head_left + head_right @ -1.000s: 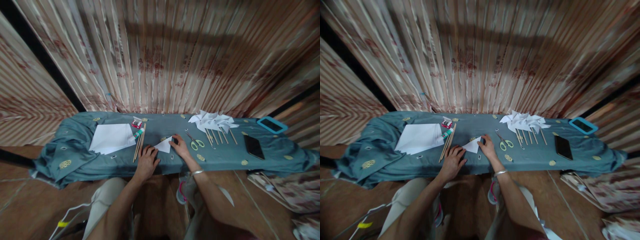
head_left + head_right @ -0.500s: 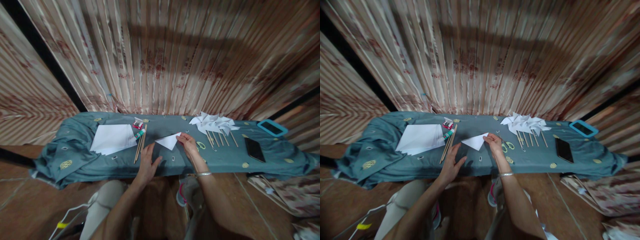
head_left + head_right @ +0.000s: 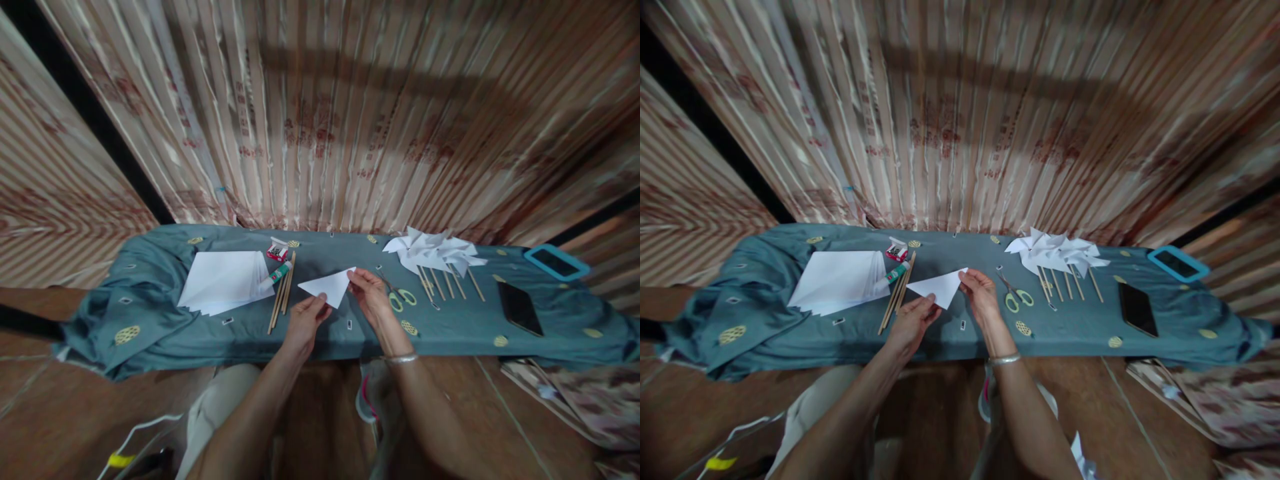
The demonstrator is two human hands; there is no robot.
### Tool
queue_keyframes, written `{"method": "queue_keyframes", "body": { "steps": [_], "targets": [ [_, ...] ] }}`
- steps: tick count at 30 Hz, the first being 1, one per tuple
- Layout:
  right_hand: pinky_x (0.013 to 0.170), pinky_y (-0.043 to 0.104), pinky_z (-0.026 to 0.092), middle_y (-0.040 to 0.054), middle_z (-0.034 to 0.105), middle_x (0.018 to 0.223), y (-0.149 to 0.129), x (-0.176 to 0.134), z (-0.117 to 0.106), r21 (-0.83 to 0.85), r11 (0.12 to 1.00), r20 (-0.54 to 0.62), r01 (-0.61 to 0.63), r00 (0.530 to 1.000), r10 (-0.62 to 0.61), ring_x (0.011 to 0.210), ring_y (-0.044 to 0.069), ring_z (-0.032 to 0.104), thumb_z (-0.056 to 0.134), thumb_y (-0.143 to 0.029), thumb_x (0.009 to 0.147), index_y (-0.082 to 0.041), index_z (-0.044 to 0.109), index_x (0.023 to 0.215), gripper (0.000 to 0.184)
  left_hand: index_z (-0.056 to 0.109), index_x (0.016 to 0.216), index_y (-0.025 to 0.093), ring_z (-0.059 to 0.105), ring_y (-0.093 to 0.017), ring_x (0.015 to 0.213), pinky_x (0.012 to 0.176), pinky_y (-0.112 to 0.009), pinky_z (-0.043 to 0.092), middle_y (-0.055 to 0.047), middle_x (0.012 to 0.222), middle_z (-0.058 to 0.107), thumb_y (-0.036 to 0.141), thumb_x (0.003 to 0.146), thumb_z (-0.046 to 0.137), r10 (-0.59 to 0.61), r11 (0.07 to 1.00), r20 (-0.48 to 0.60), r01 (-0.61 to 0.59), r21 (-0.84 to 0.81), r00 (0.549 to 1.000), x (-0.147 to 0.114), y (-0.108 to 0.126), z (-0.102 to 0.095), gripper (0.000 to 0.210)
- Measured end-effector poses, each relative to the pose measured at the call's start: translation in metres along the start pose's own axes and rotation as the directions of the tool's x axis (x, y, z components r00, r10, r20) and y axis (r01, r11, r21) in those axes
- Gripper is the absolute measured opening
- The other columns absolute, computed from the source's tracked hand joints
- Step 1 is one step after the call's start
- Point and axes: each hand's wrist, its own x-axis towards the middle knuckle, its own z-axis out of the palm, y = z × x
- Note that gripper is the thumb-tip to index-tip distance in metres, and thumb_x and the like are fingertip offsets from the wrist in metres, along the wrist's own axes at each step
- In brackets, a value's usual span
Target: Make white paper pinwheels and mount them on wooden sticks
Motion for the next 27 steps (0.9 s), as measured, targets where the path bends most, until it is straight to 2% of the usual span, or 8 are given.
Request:
{"method": "queue_keyframes", "body": {
  "steps": [3, 7, 12, 14, 16, 20, 24, 27],
  "targets": [
    [0.056, 0.024, 0.049, -0.0024, 0.071, 0.064, -0.002, 0.004, -0.002, 0.033, 0.999, -0.014, -0.001, 1.000, 0.001, 0.056, 0.011, 0.060, 0.091, -0.028, 0.046, -0.021, 0.072, 0.064, 0.027, 0.073, 0.062, 0.012, 0.060, -0.010, 0.063, 0.067, -0.025, 0.051, -0.004, 0.068, 0.070, 0.042, 0.040, 0.094, 0.005, 1.000, 0.007, -0.005, 0.004, 1.000, 0.000, 0.003, 0.003, 0.043],
    [0.058, 0.024, 0.051, -0.0019, 0.071, 0.064, 0.000, 0.006, -0.003, 0.071, 0.997, -0.020, -0.012, 1.000, 0.014, 0.057, 0.011, 0.061, 0.091, -0.026, 0.047, -0.021, 0.072, 0.063, 0.026, 0.074, 0.064, 0.012, 0.061, -0.011, 0.065, 0.069, -0.026, 0.051, -0.005, 0.071, 0.072, 0.042, 0.044, 0.094, 0.023, 0.999, 0.015, -0.024, 0.023, 1.000, 0.001, 0.007, 0.002, 0.041],
    [0.057, 0.024, 0.052, -0.0016, 0.071, 0.061, 0.004, 0.007, -0.003, 0.110, 0.994, 0.004, -0.028, 1.000, 0.028, 0.054, 0.011, 0.060, 0.091, -0.031, 0.052, -0.021, 0.072, 0.066, 0.025, 0.075, 0.069, 0.012, 0.062, -0.012, 0.066, 0.072, -0.026, 0.051, -0.005, 0.073, 0.073, 0.043, 0.044, 0.093, 0.042, 0.999, 0.001, -0.042, 0.030, 0.999, 0.004, 0.009, -0.001, 0.044],
    [0.059, 0.024, 0.053, -0.0015, 0.072, 0.063, 0.004, 0.007, -0.005, 0.119, 0.992, 0.015, -0.035, 0.999, 0.034, 0.056, 0.012, 0.062, 0.090, -0.033, 0.055, -0.021, 0.072, 0.068, 0.025, 0.076, 0.077, 0.013, 0.066, -0.015, 0.073, 0.076, -0.029, 0.052, -0.006, 0.081, 0.075, 0.043, 0.043, 0.094, 0.020, 0.999, 0.035, -0.021, 0.031, 0.999, 0.003, 0.010, -0.001, 0.048],
    [0.063, 0.023, 0.055, -0.0011, 0.073, 0.067, 0.004, 0.006, -0.007, 0.140, 0.989, 0.030, -0.043, 0.999, 0.039, 0.060, 0.012, 0.065, 0.090, -0.034, 0.057, -0.021, 0.072, 0.071, 0.026, 0.077, 0.086, 0.014, 0.070, -0.020, 0.083, 0.082, -0.034, 0.053, -0.008, 0.090, 0.077, 0.037, 0.044, 0.095, -0.048, 0.998, 0.120, 0.043, 0.045, 0.992, 0.001, 0.010, 0.000, 0.051],
    [0.068, 0.021, 0.055, -0.0006, 0.075, 0.071, 0.000, 0.003, -0.014, 0.242, 0.966, 0.103, -0.093, 0.992, 0.070, 0.066, 0.011, 0.068, 0.091, -0.032, 0.058, -0.020, 0.072, 0.073, 0.027, 0.076, 0.092, 0.015, 0.072, -0.025, 0.096, 0.089, -0.037, 0.053, -0.011, 0.098, 0.077, 0.023, 0.057, 0.089, -0.209, 0.978, 0.262, 0.199, 0.067, 0.942, -0.001, 0.011, 0.003, 0.038],
    [0.068, 0.021, 0.055, -0.0018, 0.075, 0.072, -0.005, 0.002, -0.021, 0.271, 0.953, 0.143, -0.136, 0.985, 0.100, 0.067, 0.011, 0.068, 0.092, -0.030, 0.058, -0.021, 0.072, 0.072, 0.026, 0.075, 0.094, 0.014, 0.073, -0.023, 0.093, 0.084, -0.033, 0.055, -0.012, 0.099, 0.078, 0.013, 0.074, 0.073, -0.256, 0.966, 0.274, 0.253, 0.047, 0.927, 0.001, 0.010, 0.006, 0.020],
    [0.067, 0.021, 0.055, -0.0024, 0.075, 0.072, -0.009, 0.003, -0.025, 0.267, 0.955, 0.168, -0.128, 0.982, 0.085, 0.066, 0.010, 0.066, 0.092, -0.032, 0.058, -0.021, 0.073, 0.072, 0.026, 0.075, 0.091, 0.011, 0.074, -0.021, 0.087, 0.079, -0.030, 0.056, -0.014, 0.096, 0.078, 0.011, 0.082, 0.062, -0.277, 0.959, 0.261, 0.281, 0.025, 0.925, 0.002, 0.010, 0.011, 0.016]
  ]
}}
